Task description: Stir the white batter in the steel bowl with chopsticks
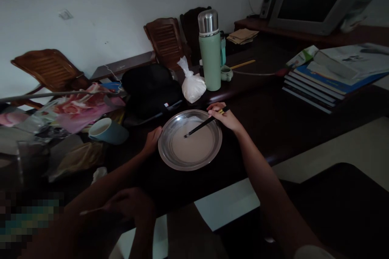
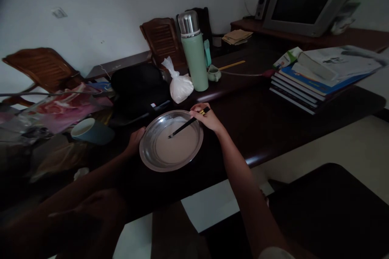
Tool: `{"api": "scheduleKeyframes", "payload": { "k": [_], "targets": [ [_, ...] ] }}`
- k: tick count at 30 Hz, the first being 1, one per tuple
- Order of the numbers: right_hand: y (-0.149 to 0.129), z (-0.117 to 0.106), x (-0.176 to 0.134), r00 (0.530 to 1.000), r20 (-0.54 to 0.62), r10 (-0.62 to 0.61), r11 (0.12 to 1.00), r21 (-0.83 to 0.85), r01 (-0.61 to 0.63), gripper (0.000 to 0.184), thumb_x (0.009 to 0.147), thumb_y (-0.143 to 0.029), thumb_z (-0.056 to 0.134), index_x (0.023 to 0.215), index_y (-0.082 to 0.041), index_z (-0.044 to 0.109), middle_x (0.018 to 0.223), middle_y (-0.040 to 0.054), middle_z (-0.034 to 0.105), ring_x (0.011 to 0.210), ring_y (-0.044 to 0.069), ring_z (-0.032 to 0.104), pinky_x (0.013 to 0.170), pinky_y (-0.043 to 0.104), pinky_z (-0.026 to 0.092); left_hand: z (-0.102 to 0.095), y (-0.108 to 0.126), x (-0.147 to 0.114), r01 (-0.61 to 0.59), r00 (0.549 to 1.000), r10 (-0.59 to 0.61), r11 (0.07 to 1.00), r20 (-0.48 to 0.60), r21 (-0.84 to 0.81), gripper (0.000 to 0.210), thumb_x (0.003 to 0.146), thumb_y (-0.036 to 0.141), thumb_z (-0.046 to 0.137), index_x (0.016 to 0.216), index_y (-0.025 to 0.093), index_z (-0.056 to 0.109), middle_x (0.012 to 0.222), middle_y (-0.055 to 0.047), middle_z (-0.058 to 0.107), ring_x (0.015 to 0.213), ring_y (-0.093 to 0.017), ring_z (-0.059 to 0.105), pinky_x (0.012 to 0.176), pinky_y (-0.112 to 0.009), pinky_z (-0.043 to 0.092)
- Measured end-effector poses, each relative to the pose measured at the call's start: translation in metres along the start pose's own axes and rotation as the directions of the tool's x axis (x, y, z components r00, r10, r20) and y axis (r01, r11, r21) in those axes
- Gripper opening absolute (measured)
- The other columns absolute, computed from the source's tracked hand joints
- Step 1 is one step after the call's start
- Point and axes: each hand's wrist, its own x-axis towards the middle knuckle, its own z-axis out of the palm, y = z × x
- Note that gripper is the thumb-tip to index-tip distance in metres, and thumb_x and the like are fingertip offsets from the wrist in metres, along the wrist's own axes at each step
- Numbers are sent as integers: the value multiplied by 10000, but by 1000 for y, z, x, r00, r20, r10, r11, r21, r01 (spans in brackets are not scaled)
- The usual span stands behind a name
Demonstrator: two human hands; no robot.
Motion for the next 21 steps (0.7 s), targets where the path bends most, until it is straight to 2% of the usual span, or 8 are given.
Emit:
{"api": "scheduleKeyframes", "payload": {
  "k": [6,12,18,21],
  "targets": [
    [-2,4,0,994,98,-38,999,26,36,357,881,-541,631,698,-259,748,991,38,732,1066,236,590,995,408,442,-1,2,-1,6,1000,-6,1000,-3,-2,480,808,647,467,579,229,412,584,24,422,598,-143,399,540,-278,350],
    [1,-2,1,999,-47,-9,1000,18,10,416,877,-583,616,658,-247,725,960,54,719,1031,241,591,997,425,425,-1,3,0,2,1000,-2,1000,-11,-10,477,821,628,479,584,216,444,587,22,458,600,-139,427,554,-271,377],
    [-7,5,-1,991,131,-39,999,41,34,398,857,-605,628,695,-263,752,1028,52,730,1100,256,567,1023,433,412,-2,3,0,3,1000,-3,1000,-13,-6,484,852,608,486,577,212,446,566,25,450,587,-138,426,550,-266,384],
    [-3,5,1,999,36,-31,999,18,30,413,834,-640,639,696,-266,748,1006,51,732,1091,263,569,1031,440,405,-2,2,0,-7,1000,7,1000,-8,4,493,846,631,483,588,213,447,581,23,456,599,-140,427,556,-271,378]
  ]
}}
